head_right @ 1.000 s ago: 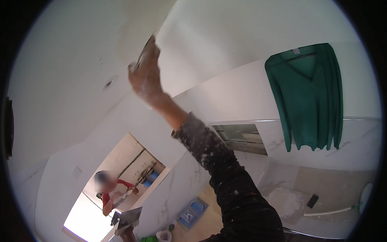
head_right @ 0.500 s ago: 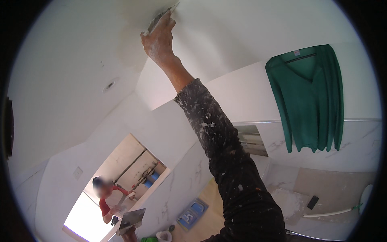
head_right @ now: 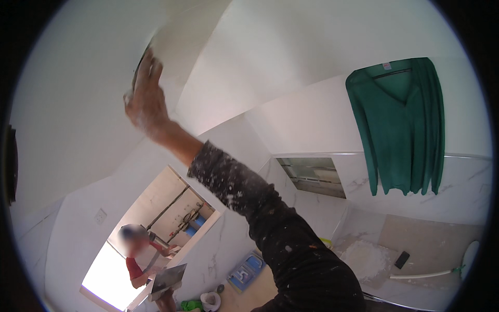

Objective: The person applies plaster to a ceiling using a trowel and hawk, smoothing the surface in repeated strokes. Another worker is visible in the background performing similar tasks.

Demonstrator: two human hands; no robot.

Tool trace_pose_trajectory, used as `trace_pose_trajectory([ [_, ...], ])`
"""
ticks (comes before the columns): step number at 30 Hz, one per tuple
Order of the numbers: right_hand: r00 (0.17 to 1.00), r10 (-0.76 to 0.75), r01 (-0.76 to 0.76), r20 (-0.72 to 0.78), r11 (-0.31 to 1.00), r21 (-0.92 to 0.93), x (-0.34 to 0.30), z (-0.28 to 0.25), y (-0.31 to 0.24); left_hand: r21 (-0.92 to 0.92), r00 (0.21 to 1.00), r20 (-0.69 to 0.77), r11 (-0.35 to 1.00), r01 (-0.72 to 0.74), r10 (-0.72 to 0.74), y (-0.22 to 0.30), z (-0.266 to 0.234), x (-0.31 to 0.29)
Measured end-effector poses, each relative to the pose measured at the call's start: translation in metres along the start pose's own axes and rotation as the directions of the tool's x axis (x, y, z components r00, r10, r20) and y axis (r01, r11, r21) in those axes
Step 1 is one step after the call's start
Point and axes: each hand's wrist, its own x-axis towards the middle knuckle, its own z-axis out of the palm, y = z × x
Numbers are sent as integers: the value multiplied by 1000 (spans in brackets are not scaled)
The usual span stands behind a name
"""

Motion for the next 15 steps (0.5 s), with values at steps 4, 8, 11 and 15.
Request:
trace_pose_trajectory([
  [4,998,-37,34,42,997,67,-43,0,-8,-11,1000,16,1000,6,-6,0,4,5],
  [8,996,-46,38,-82,995,-96,-39,-34,3,-20,1000,25,1000,12,-12,-1,6,8],
  [11,993,-12,13,-118,1000,6,-8,-64,23,-24,999,32,1000,18,-17,-3,6,8],
  [15,991,24,-22,-131,1000,12,37,-79,46,-26,999,37,999,25,-24,-5,2,8],
])
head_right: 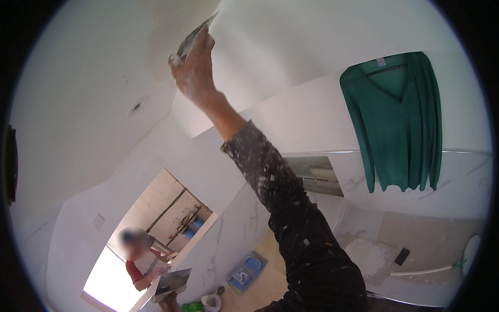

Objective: The person applies plaster to a ceiling using a trowel and hawk, smoothing the surface in repeated strokes. Another worker is visible in the background performing similar tasks.

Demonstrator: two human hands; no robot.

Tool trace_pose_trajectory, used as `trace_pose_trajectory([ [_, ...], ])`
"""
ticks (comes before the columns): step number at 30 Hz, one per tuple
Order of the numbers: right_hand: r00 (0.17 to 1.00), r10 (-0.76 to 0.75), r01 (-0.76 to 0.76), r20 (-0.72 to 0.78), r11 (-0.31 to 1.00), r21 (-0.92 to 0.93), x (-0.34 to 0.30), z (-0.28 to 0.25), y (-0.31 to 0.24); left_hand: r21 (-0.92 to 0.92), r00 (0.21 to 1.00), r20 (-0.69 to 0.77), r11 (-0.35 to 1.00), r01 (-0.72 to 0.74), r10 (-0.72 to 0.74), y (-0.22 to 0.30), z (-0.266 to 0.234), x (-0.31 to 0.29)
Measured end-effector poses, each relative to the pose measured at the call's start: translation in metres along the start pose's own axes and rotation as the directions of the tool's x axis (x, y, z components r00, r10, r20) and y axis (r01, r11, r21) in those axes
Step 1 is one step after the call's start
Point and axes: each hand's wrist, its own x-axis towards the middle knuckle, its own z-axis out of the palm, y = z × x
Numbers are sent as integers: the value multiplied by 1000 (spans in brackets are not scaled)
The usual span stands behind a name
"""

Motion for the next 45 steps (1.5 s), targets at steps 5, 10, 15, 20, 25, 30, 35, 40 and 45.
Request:
trace_pose_trajectory([
  [5,991,-133,127,-11,965,-231,38,-3,9,-3,1000,0,1000,4,-4,-2,-3,0],
  [10,998,-60,58,-1,966,-254,55,-6,-3,-6,1000,-2,1000,10,-10,-3,-3,-1],
  [15,1000,-22,19,-16,985,-171,56,-5,-19,-11,1000,-4,1000,10,-10,-4,-6,-1],
  [20,999,-43,25,-28,889,-456,53,0,-22,-16,1000,-3,1000,16,-16,-8,-11,-3],
  [25,995,-92,77,-44,963,-256,50,9,-20,-18,1000,-6,1000,21,-21,-12,-17,-3],
  [30,998,65,-61,18,982,-181,41,16,-18,-30,1000,-6,999,29,-29,-16,-19,-3],
  [35,997,-74,71,-3,972,-224,32,24,-12,-31,999,-4,999,36,-36,-18,-18,-3],
  [40,1000,-21,23,15,982,-187,21,35,-8,-36,999,-4,998,43,-43,-19,-16,-6],
  [45,998,-54,55,6,977,-207,-5,59,-19,-44,999,-3,998,48,-49,-24,-19,-8],
])
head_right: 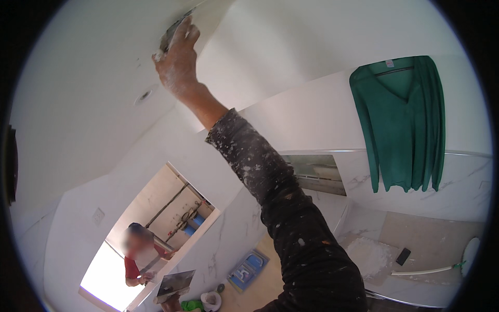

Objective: The person applies plaster to a ceiling using a trowel and hawk, smoothing the surface in repeated strokes. Another worker is visible in the background performing similar tasks.

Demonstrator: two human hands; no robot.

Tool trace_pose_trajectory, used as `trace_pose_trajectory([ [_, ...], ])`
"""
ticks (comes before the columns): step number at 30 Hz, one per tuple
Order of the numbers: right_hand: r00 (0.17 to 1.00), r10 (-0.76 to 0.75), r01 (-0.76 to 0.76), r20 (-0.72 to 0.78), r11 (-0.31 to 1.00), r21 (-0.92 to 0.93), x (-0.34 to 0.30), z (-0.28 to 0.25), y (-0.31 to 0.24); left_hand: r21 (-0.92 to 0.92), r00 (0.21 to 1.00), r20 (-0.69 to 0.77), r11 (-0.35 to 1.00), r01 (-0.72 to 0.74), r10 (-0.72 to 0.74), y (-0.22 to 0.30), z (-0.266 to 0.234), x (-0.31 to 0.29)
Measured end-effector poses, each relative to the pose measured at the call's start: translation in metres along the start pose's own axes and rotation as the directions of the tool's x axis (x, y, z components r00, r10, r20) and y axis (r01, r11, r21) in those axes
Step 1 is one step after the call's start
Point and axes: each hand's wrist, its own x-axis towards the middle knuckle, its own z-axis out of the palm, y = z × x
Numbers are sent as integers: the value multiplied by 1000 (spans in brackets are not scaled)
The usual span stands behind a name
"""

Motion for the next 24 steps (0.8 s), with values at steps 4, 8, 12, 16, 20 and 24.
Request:
trace_pose_trajectory([
  [4,995,26,-40,92,988,152,-35,31,-26,-16,1000,-1,1000,1,-1,-6,-3,1],
  [8,993,19,-34,113,990,136,-73,58,-46,-30,1000,9,1000,5,-4,-12,0,4],
  [12,995,-42,13,87,951,310,-101,59,-55,-45,999,30,999,15,-13,-12,9,13],
  [16,999,-35,34,-2,959,281,-91,13,-33,-60,999,41,998,14,-12,-12,21,21],
  [20,990,-127,133,-56,983,128,-34,-54,5,-71,998,57,997,19,-15,-13,31,29],
  [24,950,-310,310,35,950,-15,21,-93,20,-74,996,85,997,23,-17,-11,40,37],
])
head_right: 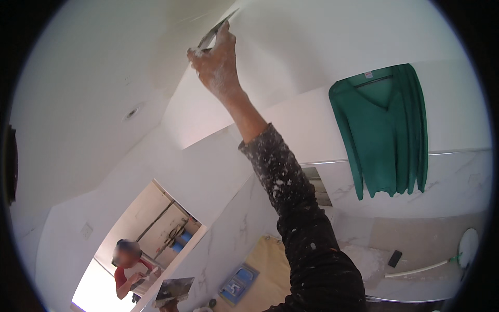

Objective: The person applies plaster to a ceiling using a trowel and hawk, smoothing the surface in repeated strokes. Another worker is visible in the background performing similar tasks.

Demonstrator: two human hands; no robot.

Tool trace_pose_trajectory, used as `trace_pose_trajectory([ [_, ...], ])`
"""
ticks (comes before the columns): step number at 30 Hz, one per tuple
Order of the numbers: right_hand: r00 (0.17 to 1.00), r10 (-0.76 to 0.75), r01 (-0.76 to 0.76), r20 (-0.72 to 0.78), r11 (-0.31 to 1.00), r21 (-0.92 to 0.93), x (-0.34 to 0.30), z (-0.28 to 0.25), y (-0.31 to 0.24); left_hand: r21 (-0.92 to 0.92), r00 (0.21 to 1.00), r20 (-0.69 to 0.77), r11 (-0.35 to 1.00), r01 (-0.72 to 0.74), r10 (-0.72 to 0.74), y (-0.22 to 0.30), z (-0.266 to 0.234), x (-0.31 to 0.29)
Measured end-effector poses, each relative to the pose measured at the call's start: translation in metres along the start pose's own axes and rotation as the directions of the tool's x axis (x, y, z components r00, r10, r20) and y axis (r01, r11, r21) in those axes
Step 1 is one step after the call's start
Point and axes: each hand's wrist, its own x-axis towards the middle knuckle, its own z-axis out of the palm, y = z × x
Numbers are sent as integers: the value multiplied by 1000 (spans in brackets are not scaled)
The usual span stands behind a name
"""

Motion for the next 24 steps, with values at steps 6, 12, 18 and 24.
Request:
trace_pose_trajectory([
  [6,957,290,-287,14,938,193,40,-13,-20,-14,1000,29,1000,-11,11,1,5,7],
  [12,933,339,-356,120,918,175,45,-16,-34,-22,1000,27,1000,-13,14,0,2,1],
  [18,985,92,-102,-148,993,-60,24,37,-37,-35,1000,9,999,-6,7,-7,-11,-14],
  [24,982,184,-186,35,979,87,-19,102,-126,-56,1000,-2,998,2,-2,-22,-48,-28],
])
